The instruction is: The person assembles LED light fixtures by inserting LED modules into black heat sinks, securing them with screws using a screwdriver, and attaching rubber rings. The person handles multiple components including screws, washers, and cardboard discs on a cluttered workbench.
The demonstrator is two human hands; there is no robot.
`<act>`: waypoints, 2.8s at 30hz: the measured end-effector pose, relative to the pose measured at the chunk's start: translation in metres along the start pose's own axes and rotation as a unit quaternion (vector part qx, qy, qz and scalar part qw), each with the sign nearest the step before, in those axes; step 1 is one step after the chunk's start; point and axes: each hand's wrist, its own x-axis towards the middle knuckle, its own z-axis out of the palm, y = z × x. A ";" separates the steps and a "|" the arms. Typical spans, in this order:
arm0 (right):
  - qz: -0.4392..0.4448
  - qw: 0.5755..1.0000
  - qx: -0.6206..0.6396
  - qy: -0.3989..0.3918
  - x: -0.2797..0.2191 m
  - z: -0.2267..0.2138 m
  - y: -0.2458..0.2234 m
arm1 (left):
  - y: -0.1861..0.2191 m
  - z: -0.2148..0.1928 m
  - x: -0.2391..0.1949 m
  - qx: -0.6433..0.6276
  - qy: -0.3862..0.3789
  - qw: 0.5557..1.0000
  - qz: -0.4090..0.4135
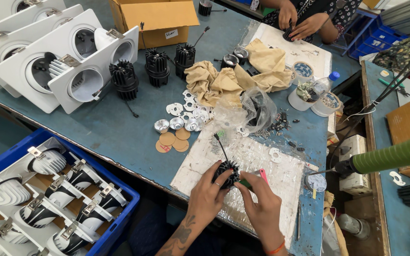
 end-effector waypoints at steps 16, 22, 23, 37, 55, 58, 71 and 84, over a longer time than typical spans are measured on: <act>-0.141 0.912 -0.249 -0.293 0.059 -0.028 0.005 | -0.009 -0.011 0.005 -0.011 -0.068 0.997 -0.016; -0.215 0.896 -0.256 -0.291 0.075 -0.013 -0.004 | -0.011 -0.013 0.006 0.000 -0.078 0.997 -0.013; -0.213 0.892 -0.243 -0.318 0.077 -0.016 -0.007 | -0.011 -0.013 0.006 0.000 -0.087 0.996 -0.015; -0.313 0.786 -0.275 -0.457 0.093 -0.029 -0.008 | -0.018 -0.011 0.007 0.019 -0.098 0.995 0.008; -0.301 0.776 -0.300 -0.466 0.091 -0.023 -0.021 | -0.022 -0.007 0.003 0.022 -0.087 0.996 0.019; -0.409 0.751 -0.281 -0.436 0.095 -0.027 -0.019 | -0.024 -0.007 0.003 0.025 -0.085 0.996 0.027; -0.354 0.705 -0.333 -0.517 0.076 -0.008 -0.007 | -0.023 -0.007 0.004 0.014 -0.071 0.996 0.044; -0.250 0.832 -0.319 -0.379 0.079 -0.052 -0.024 | -0.019 -0.012 0.006 -0.001 -0.092 0.996 0.011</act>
